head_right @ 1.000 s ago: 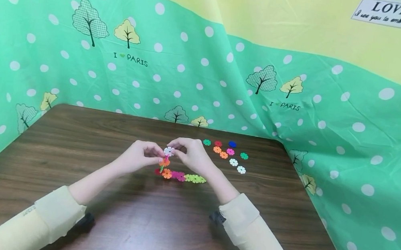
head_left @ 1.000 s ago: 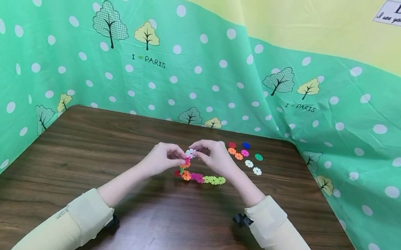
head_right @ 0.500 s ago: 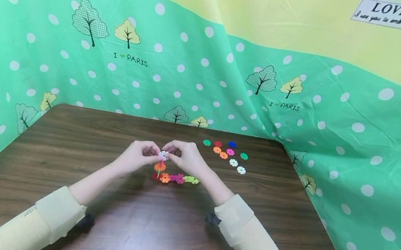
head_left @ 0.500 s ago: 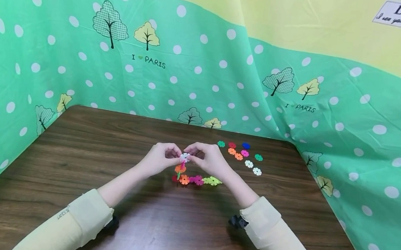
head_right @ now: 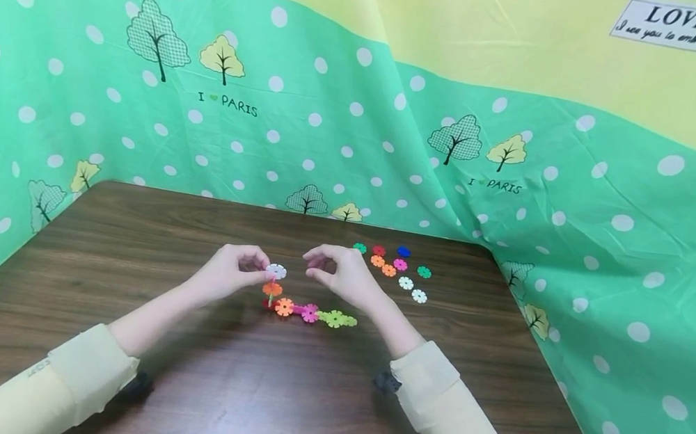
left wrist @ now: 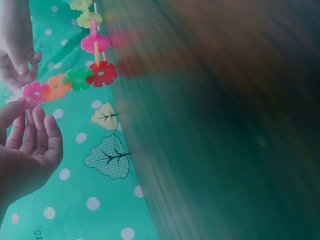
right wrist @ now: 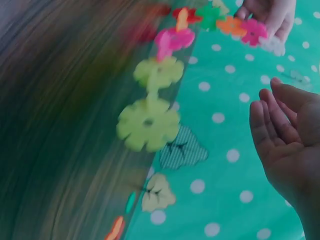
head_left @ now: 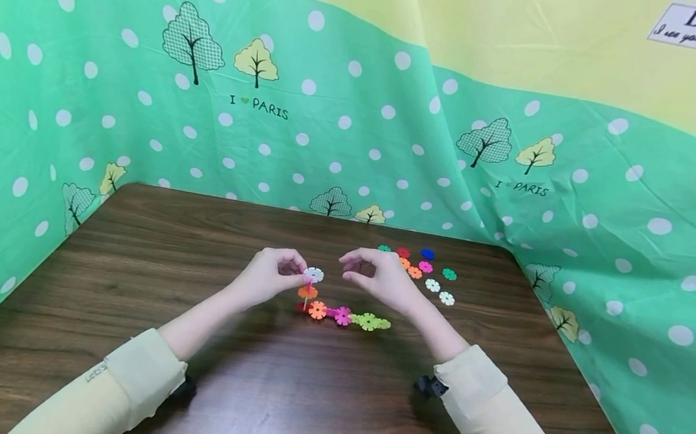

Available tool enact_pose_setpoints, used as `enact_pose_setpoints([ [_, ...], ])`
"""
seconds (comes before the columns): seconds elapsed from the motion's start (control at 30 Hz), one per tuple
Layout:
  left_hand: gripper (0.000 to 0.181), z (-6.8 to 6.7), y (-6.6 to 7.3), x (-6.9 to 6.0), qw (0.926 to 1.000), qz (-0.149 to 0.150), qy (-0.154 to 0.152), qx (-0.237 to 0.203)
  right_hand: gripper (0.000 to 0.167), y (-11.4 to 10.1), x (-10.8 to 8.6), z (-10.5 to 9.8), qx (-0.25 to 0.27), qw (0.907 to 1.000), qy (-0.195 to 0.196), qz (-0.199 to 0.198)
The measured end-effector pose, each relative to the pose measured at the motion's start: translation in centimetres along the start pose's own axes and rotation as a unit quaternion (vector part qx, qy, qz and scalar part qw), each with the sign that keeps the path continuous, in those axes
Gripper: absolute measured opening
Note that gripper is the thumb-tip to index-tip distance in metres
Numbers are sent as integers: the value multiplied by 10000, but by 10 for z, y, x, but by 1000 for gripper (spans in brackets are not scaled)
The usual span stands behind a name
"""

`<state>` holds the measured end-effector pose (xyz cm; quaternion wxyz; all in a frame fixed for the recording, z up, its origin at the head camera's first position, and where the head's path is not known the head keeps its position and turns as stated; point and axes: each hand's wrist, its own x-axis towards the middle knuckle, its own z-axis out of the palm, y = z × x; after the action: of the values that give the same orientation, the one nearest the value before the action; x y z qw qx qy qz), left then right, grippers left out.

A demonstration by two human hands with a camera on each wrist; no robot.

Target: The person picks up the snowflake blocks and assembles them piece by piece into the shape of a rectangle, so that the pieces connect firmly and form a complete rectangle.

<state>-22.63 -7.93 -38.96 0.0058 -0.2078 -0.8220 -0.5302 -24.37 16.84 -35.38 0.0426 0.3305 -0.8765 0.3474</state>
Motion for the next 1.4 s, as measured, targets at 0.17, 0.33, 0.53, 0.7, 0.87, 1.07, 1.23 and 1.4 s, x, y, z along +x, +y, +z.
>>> enact_pose_setpoints([
  [0.17,12,-6,-1,-4,9999,-68,1,157,24,19,-6,-13,-422,9990,78,-83],
  [0.33,12,-10,-1,-7,9996,-116,-29,270,31,40,-16,-28,-770,9969,25,126],
  [0.53,12,-15,-1,-11,9993,-161,-36,346,42,67,-34,-50,-995,9938,-118,480],
  [0.7,12,-19,-1,-15,9993,-180,5,323,47,92,-47,-64,-1227,9903,-90,644],
  [0.87,13,-23,-3,-17,9993,-201,-9,313,43,113,-57,-74,-1276,9867,-89,1006],
  [1.07,13,-25,-5,-18,9993,-184,18,323,43,137,-65,-80,-1266,9801,-152,1519],
  [1.23,12,-25,-5,-18,9993,-211,17,310,44,151,-67,-81,-1260,9745,-250,1839],
  [1.4,11,-24,-5,-17,9994,-234,0,260,41,163,-69,-79,-1153,9710,-379,2058],
])
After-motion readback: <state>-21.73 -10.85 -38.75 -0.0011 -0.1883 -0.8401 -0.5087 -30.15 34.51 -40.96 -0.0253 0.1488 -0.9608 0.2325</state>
